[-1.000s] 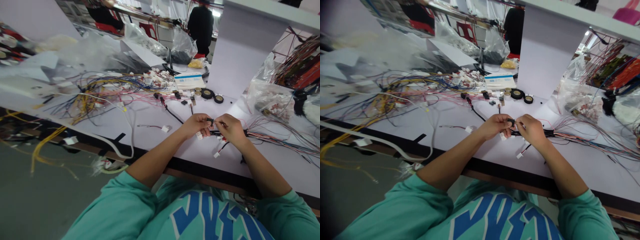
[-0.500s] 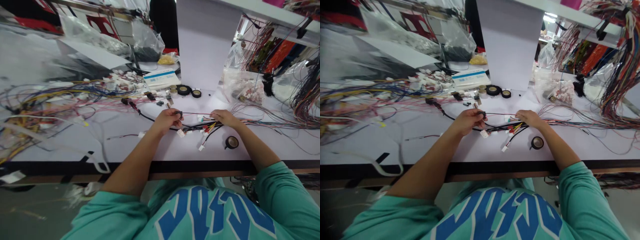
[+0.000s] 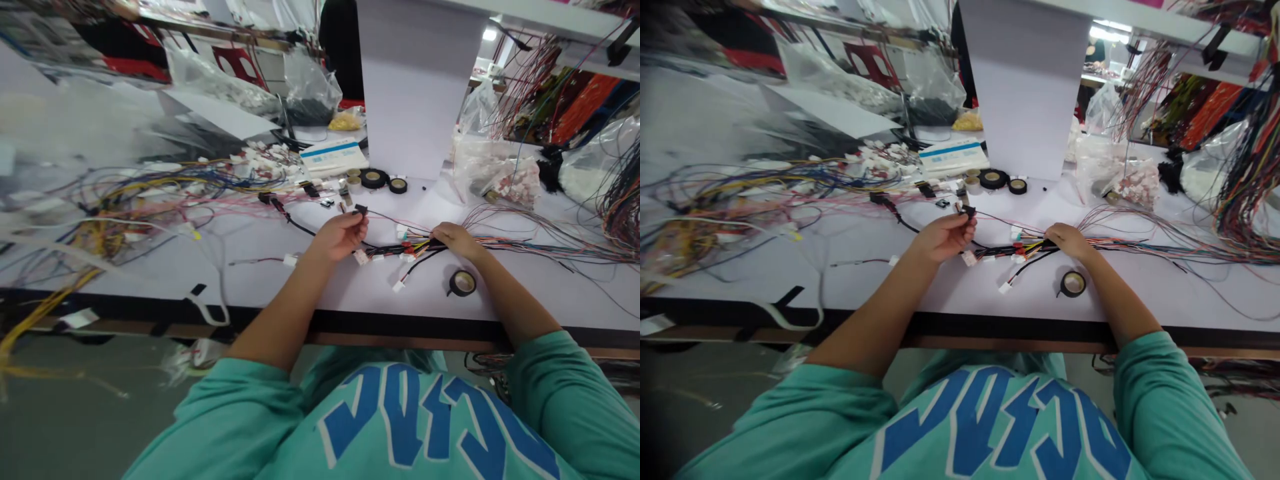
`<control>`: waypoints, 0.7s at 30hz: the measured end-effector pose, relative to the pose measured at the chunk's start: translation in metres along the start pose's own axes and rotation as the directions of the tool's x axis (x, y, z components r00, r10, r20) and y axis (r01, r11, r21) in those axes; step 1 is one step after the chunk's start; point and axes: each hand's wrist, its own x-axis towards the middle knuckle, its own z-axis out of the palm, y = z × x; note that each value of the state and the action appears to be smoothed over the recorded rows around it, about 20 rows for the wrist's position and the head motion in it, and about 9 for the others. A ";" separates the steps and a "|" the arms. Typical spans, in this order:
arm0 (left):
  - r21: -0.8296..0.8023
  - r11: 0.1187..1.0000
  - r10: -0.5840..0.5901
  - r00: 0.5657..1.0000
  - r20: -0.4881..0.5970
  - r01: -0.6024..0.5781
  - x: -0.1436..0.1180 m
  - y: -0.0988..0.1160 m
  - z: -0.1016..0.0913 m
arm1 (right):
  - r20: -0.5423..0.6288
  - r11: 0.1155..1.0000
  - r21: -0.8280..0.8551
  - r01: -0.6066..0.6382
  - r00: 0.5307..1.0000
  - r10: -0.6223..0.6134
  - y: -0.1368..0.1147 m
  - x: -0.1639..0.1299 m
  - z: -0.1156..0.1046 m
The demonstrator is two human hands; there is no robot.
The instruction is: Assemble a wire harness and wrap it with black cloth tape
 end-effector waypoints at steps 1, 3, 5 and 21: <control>-0.054 0.999 0.001 1.000 0.018 0.000 -0.002 -0.001 0.005 | -0.021 1.000 0.031 -0.005 1.000 0.005 0.001 -0.001 -0.001; -0.131 0.991 0.009 0.999 0.041 -0.003 -0.005 -0.003 0.018 | -0.057 0.996 0.084 -0.023 0.998 0.028 0.002 -0.003 -0.002; -0.188 0.981 0.041 0.999 0.019 -0.037 -0.005 -0.005 0.033 | -0.078 0.992 0.122 -0.030 0.996 0.040 0.003 -0.004 -0.002; 0.476 0.625 0.241 0.733 0.636 -0.619 -0.005 -0.048 0.139 | -0.453 0.808 0.574 0.134 0.874 0.177 -0.016 -0.027 -0.052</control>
